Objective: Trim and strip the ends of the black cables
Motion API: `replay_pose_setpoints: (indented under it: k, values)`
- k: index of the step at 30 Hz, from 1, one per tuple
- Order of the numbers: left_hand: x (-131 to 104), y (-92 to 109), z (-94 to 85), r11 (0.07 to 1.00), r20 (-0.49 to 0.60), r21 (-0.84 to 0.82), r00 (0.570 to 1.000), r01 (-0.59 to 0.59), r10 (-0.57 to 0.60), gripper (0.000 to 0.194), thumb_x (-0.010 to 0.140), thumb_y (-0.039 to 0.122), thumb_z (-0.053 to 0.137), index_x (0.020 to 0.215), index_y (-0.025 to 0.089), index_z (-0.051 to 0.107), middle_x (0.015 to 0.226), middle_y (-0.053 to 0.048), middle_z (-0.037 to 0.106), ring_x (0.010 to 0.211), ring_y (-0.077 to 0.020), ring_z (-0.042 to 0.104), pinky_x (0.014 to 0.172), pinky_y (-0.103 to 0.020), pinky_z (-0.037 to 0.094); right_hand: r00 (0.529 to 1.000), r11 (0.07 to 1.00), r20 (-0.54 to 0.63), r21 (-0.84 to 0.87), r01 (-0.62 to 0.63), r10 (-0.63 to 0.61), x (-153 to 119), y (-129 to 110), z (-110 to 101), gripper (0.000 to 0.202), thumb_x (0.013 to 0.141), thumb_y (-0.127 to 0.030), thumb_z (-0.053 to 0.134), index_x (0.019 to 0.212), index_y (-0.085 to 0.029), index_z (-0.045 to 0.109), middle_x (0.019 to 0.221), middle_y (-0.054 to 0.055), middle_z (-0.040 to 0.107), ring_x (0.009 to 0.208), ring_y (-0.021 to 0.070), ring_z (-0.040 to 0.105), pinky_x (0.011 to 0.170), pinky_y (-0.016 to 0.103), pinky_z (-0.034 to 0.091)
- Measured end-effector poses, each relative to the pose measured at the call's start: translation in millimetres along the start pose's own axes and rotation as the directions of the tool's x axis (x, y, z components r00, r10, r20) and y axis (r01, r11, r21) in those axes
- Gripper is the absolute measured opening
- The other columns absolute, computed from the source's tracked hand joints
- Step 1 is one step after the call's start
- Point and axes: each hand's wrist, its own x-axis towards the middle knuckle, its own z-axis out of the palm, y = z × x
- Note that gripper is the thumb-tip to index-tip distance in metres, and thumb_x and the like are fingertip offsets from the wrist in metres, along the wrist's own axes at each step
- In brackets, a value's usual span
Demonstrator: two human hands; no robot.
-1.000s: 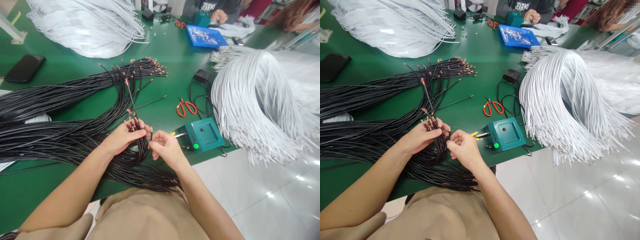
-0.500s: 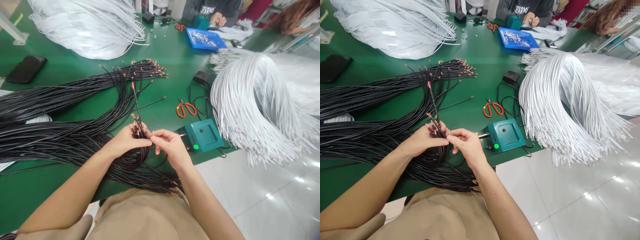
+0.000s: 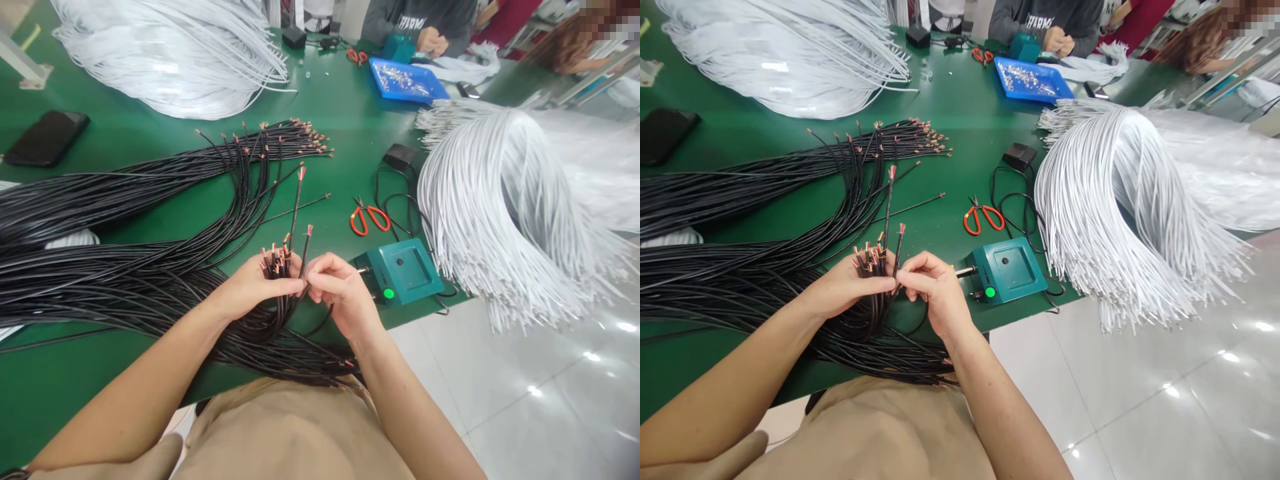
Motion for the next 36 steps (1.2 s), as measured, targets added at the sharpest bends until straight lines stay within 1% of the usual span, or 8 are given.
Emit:
replay_pose_setpoints:
  k: [2, 6, 12, 16, 23, 28, 31, 36]
  values:
    - [-0.1, 0.1, -1.4, 1.000, -0.038, 0.028, 0.999, -0.010, 0.011, 0.018, 0.076, 0.029, 0.072, 0.080, 0.017, 0.059, 0.071, 0.000, 0.062, 0.069, -0.0141, 0.058, 0.070, -0.027, 0.044, 0.997, 0.999, 0.072, -0.047, -0.009, 0.013, -4.1, -4.5, -4.3, 0.021, 0.065, -0.030, 0.076, 0.065, -0.018, 0.059, 0.065, -0.003, 0.064, 0.049, 0.0067, 0.046, 0.050, 0.021, 0.031]
    - [-1.3, 0.7, -2.3, 0.996, -0.042, 0.088, 0.999, -0.006, 0.010, 0.018, 0.075, 0.031, 0.072, 0.079, 0.016, 0.061, 0.071, -0.001, 0.063, 0.069, -0.0148, 0.058, 0.069, -0.028, 0.044, 0.950, 0.982, 0.294, -0.184, -0.046, 0.100, -9.4, -19.0, -11.4, 0.039, 0.084, -0.052, 0.056, 0.070, -0.016, 0.065, 0.042, -0.004, 0.051, 0.040, 0.0074, 0.040, 0.046, 0.022, 0.029]
    - [-2.8, 2.6, 1.7, 0.997, 0.044, 0.074, 0.998, 0.037, -0.040, 0.020, 0.075, 0.029, 0.073, 0.080, 0.017, 0.058, 0.073, -0.001, 0.065, 0.070, -0.0154, 0.062, 0.070, -0.029, 0.045, 0.997, 0.955, -0.005, -0.286, 0.078, -0.083, 2.5, -29.0, -3.8, 0.027, 0.077, -0.040, 0.069, 0.094, -0.019, 0.067, 0.054, -0.007, 0.055, 0.042, 0.0053, 0.042, 0.044, 0.021, 0.033]
    - [-2.4, 1.7, 5.9, 1.000, 0.070, -0.016, 0.998, 0.005, -0.003, 0.023, 0.074, 0.025, 0.074, 0.078, 0.018, 0.052, 0.075, 0.000, 0.065, 0.074, -0.0158, 0.064, 0.072, -0.029, 0.046, 0.988, 0.959, -0.082, -0.263, 0.104, -0.129, 7.5, -22.9, 4.5, 0.023, 0.072, -0.040, 0.073, 0.074, -0.017, 0.068, 0.058, -0.004, 0.056, 0.045, 0.0052, 0.043, 0.044, 0.022, 0.036]
    - [-1.0, 0.4, 9.7, 0.988, -0.101, -0.132, 0.993, -0.080, 0.067, 0.031, 0.073, 0.023, 0.074, 0.070, 0.019, 0.043, 0.067, 0.002, 0.060, 0.069, -0.0144, 0.063, 0.068, -0.028, 0.046, 0.992, 0.959, -0.006, -0.257, 0.117, -0.122, 6.2, -13.4, 11.0, 0.019, 0.075, -0.036, 0.071, 0.078, -0.016, 0.071, 0.063, -0.001, 0.062, 0.054, 0.0085, 0.051, 0.051, 0.023, 0.039]
    - [-1.8, 3.5, 9.1, 0.983, -0.071, -0.176, 0.997, -0.056, 0.044, 0.031, 0.075, 0.020, 0.072, 0.069, 0.018, 0.042, 0.072, 0.001, 0.062, 0.070, -0.0141, 0.063, 0.069, -0.029, 0.047, 0.975, 0.957, -0.115, -0.244, 0.156, -0.188, 8.3, -10.5, 6.9, 0.016, 0.077, -0.034, 0.069, 0.077, -0.018, 0.071, 0.062, -0.003, 0.059, 0.051, 0.0064, 0.043, 0.053, 0.023, 0.039]
    - [-1.9, 3.8, 9.1, 0.983, -0.058, -0.173, 0.997, -0.055, 0.045, 0.031, 0.076, 0.019, 0.071, 0.069, 0.018, 0.041, 0.072, 0.001, 0.063, 0.071, -0.0141, 0.064, 0.070, -0.029, 0.047, 0.963, 0.956, -0.143, -0.221, 0.194, -0.229, 9.2, -9.7, 4.8, 0.024, 0.082, -0.042, 0.064, 0.078, -0.019, 0.070, 0.070, -0.002, 0.060, 0.054, 0.0065, 0.048, 0.054, 0.022, 0.042]
    - [-2.2, 2.5, 8.3, 0.987, -0.052, -0.150, 0.997, -0.063, 0.056, 0.029, 0.076, 0.020, 0.071, 0.070, 0.018, 0.043, 0.070, 0.001, 0.063, 0.069, -0.0142, 0.063, 0.067, -0.028, 0.047, 0.996, 0.984, 0.043, -0.154, 0.088, -0.082, 8.7, -12.8, 4.5, 0.030, 0.073, -0.037, 0.075, 0.097, -0.019, 0.069, 0.067, -0.003, 0.061, 0.057, 0.0092, 0.057, 0.061, 0.026, 0.048]
